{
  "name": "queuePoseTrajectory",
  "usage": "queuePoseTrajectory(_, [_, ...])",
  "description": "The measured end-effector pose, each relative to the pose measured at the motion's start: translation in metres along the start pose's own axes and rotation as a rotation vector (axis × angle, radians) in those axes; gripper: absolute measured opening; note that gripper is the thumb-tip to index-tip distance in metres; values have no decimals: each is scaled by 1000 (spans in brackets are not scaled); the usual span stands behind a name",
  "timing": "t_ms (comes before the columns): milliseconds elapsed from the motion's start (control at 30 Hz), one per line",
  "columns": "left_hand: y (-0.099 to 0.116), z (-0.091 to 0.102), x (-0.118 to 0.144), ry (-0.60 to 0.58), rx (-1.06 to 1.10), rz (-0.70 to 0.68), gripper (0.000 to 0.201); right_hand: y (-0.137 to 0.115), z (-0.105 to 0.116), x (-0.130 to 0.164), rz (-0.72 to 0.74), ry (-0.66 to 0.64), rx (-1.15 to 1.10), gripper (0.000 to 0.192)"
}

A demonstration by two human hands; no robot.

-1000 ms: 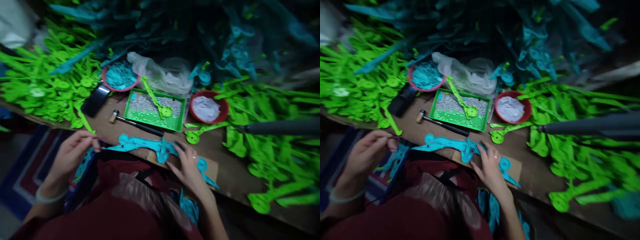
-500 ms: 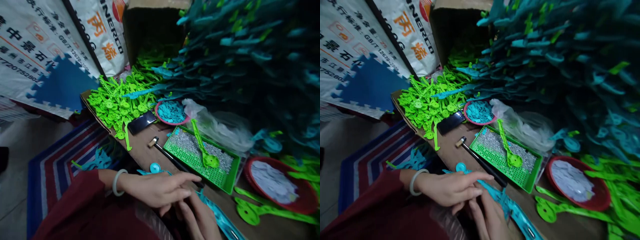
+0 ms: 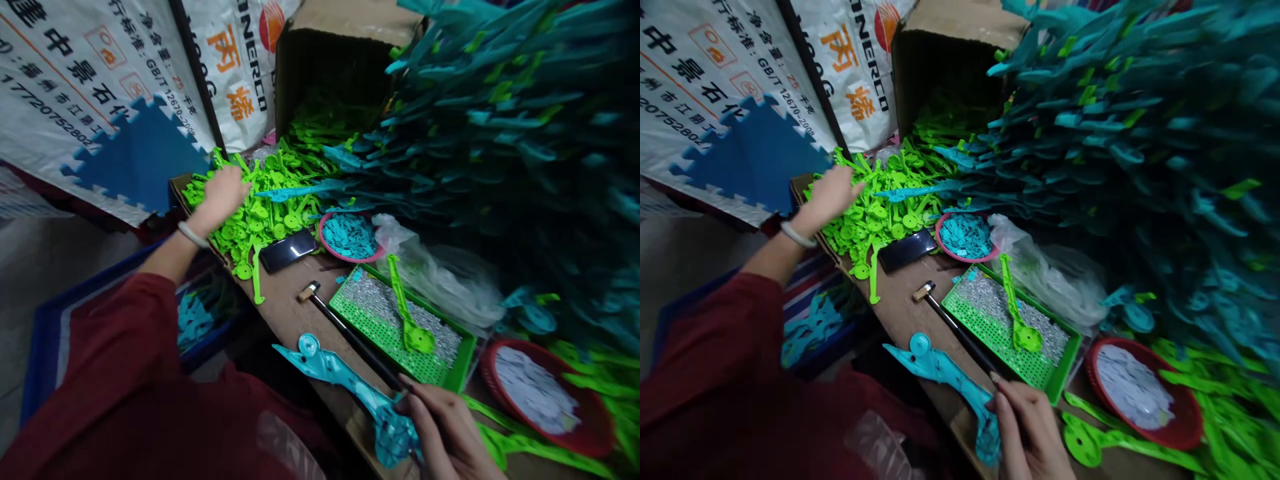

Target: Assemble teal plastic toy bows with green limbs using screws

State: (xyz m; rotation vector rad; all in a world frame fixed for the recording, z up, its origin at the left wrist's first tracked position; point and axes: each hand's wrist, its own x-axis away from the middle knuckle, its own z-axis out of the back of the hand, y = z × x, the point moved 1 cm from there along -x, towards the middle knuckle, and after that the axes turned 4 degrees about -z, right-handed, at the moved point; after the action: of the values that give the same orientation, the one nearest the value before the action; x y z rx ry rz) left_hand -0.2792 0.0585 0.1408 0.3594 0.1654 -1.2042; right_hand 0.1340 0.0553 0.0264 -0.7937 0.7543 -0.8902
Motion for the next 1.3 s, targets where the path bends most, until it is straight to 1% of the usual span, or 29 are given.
queuePoseTrajectory(33, [-7,3,-6,-6,-22,43,47,1,3,6,-24,20,-9,16])
queuePoseTrajectory(67, [-7,1,-6,-9,-103,100,47,1,4,13,-38,17,-24,16])
queuePoseTrajectory(100, [2,-5,-3,-1,-148,70,46,-1,4,19,-44,-8,-50,16])
queuePoseTrajectory(133, [19,-15,4,-23,-127,-63,43,-4,2,24,-49,-58,-89,15])
queuePoseTrajectory(167, [42,-28,15,-86,-57,-229,38,-6,-2,29,-56,-126,-141,13])
queuePoseTrajectory(233, [98,-58,41,-328,118,-587,27,-13,-10,35,-67,-277,-254,10])
queuePoseTrajectory(267, [128,-73,53,-444,167,-737,21,-16,-15,38,-62,-345,-298,9])
queuePoseTrajectory(300, [158,-89,62,-547,168,-857,16,-18,-18,42,-53,-404,-326,9])
queuePoseTrajectory(333, [185,-104,66,-625,139,-928,14,-21,-21,46,-42,-447,-337,9])
queuePoseTrajectory(367, [208,-119,65,-664,97,-923,20,-22,-22,50,-31,-470,-331,10])
queuePoseTrajectory(400, [227,-131,60,-668,59,-862,29,-23,-23,54,-21,-475,-315,11])
queuePoseTrajectory(433, [241,-142,52,-661,35,-818,35,-23,-22,59,-15,-462,-295,11])
queuePoseTrajectory(500, [257,-158,32,-644,14,-751,38,-20,-20,67,-22,-413,-268,12])
queuePoseTrajectory(600, [260,-170,12,-636,18,-709,37,-12,-15,75,-74,-324,-290,10])
queuePoseTrajectory(700, [256,-181,8,-637,46,-682,33,-4,-14,75,-123,-271,-314,9])
queuePoseTrajectory(767, [254,-190,9,-641,81,-667,30,-2,-14,70,-121,-284,-311,11])
queuePoseTrajectory(833, [254,-196,8,-636,128,-646,28,-3,-14,65,-89,-318,-309,14])
queuePoseTrajectory(900, [253,-195,7,-605,187,-618,26,-3,-10,59,-54,-333,-320,14])
queuePoseTrajectory(933, [251,-191,7,-582,213,-604,24,-2,-7,57,-54,-311,-327,14])
queuePoseTrajectory(967, [248,-183,8,-543,248,-593,23,-1,-2,55,-67,-263,-336,13])
queuePoseTrajectory(1000, [244,-173,11,-483,296,-592,21,1,4,52,-90,-182,-336,12])
queuePoseTrajectory(1033, [239,-160,17,-408,353,-600,20,3,10,49,-114,-71,-318,12])
queuePoseTrajectory(1100, [230,-134,35,-250,479,-633,18,5,18,39,-143,142,-216,12])
queuePoseTrajectory(1133, [225,-122,47,-205,529,-646,19,4,20,33,-132,192,-148,12])
queuePoseTrajectory(1167, [221,-112,58,-192,570,-648,21,2,18,26,-105,188,-83,12])
queuePoseTrajectory(1200, [217,-105,70,-202,600,-632,23,0,15,19,-67,142,-29,13])
queuePoseTrajectory(1267, [211,-98,91,-219,647,-540,29,-6,3,5,17,35,16,16])
queuePoseTrajectory(1300, [208,-99,99,-208,667,-471,34,-9,-3,0,46,20,17,17])
